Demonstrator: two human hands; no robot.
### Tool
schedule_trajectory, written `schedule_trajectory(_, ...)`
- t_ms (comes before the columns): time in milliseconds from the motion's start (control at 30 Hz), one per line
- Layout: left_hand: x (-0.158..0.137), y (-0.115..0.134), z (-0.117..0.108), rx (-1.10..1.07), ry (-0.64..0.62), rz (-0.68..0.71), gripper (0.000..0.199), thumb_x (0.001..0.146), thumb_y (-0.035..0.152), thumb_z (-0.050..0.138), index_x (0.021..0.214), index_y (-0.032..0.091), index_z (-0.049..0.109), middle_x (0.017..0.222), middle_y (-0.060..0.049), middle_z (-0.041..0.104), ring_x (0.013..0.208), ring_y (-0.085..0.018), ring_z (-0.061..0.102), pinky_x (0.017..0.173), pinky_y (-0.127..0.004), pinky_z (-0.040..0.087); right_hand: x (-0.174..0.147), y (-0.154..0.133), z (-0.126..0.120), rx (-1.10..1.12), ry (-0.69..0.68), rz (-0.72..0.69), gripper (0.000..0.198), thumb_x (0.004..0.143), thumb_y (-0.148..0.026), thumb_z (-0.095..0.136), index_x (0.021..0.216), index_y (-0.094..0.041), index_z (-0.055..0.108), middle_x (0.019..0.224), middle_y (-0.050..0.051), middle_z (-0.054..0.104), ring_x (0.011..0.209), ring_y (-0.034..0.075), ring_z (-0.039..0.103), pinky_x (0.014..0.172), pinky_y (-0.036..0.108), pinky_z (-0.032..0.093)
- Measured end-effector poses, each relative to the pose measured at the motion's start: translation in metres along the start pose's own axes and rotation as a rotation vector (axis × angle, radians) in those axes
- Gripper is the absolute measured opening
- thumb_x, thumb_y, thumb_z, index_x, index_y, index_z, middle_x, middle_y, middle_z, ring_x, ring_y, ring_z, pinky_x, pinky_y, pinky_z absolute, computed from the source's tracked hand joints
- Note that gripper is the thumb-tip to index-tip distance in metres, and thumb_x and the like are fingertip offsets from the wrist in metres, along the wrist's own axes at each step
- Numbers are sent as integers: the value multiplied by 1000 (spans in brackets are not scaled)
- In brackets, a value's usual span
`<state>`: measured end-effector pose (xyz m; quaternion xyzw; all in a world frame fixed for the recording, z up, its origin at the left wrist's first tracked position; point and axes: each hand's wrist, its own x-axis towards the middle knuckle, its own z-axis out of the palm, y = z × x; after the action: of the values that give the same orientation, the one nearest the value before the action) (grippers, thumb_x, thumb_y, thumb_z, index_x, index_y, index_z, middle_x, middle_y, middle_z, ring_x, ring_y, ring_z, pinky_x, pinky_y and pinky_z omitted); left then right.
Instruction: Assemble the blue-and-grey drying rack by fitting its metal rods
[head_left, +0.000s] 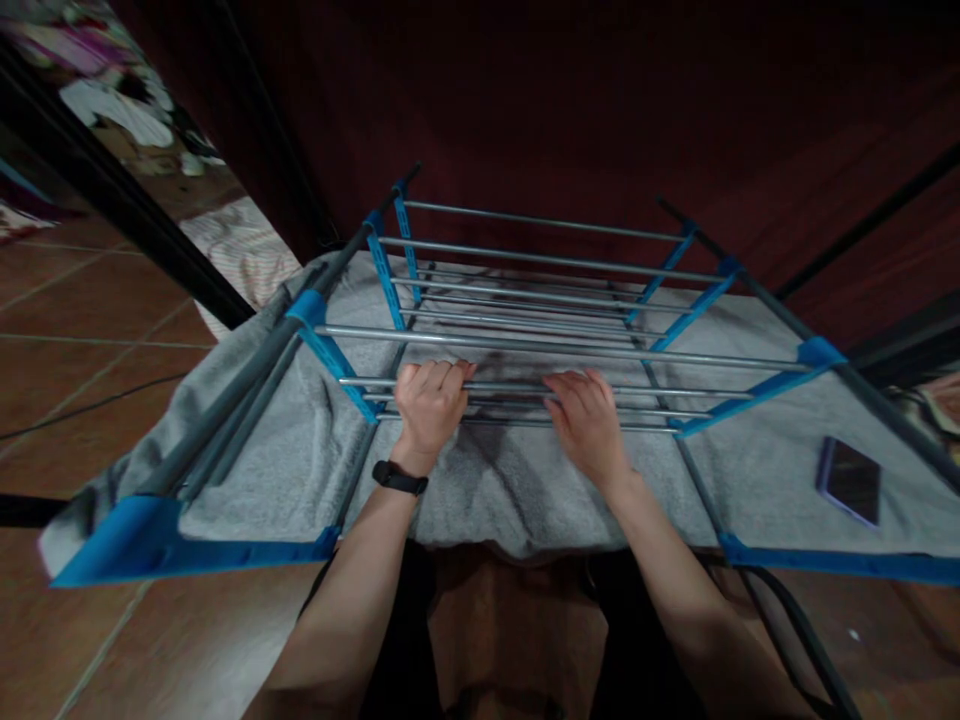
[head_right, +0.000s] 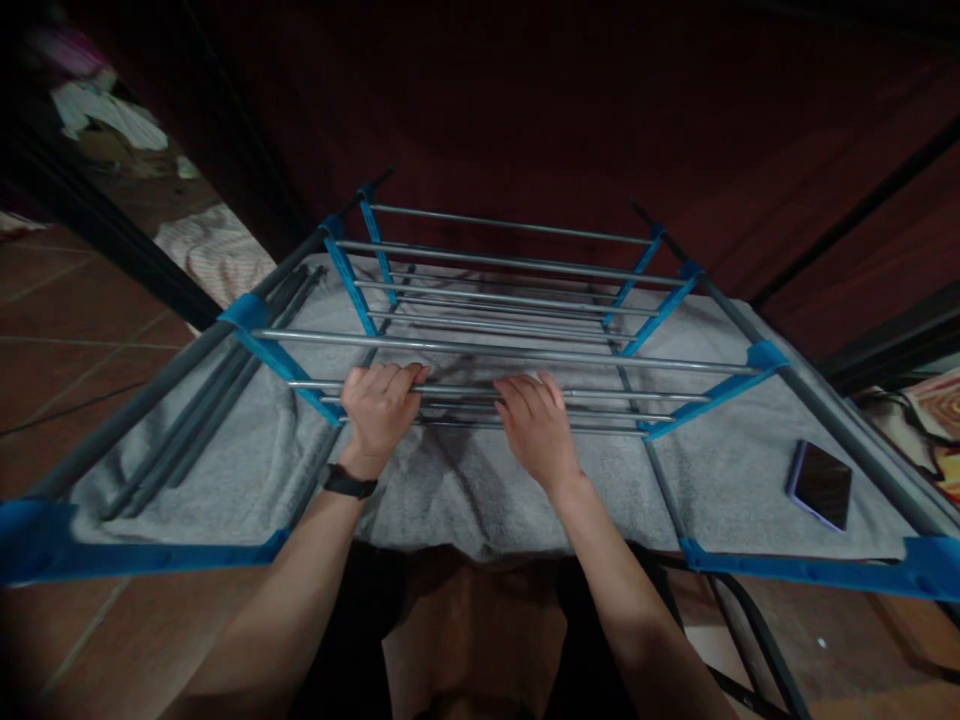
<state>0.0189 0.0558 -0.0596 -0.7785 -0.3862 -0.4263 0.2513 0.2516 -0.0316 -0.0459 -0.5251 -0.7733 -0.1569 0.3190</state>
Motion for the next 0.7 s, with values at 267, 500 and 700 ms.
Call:
schedule_trajectory(267,-3,-1,1,14,-48,-13,13,94,22,54,87,20,65,65,-2,60,67,-19,54,66,-37,29,18,-3,10,-121,-160,-92,30,101,-22,46,126,-24,61,103,6,70,90,22,59,83,37,40)
schedule_trajectory(500,-3,6,-14,-176,-51,33,33,84,15,56,115,25,63,103,-5,69,94,-22,62,95,-45,36,17,2,11,-142,-180,-128,33,98,-16,48,127,-25,61,101,6,68,91,21,56,83,36,39)
schedule_trajectory(700,-4,-7,-23,-198,393,-521,5,84,20,53,87,21,57,88,-3,57,93,-21,55,93,-42,39,14,5,16,-134,-177,-135,33,97,-14,48,126,-24,62,99,5,66,88,20,54,79,34,38)
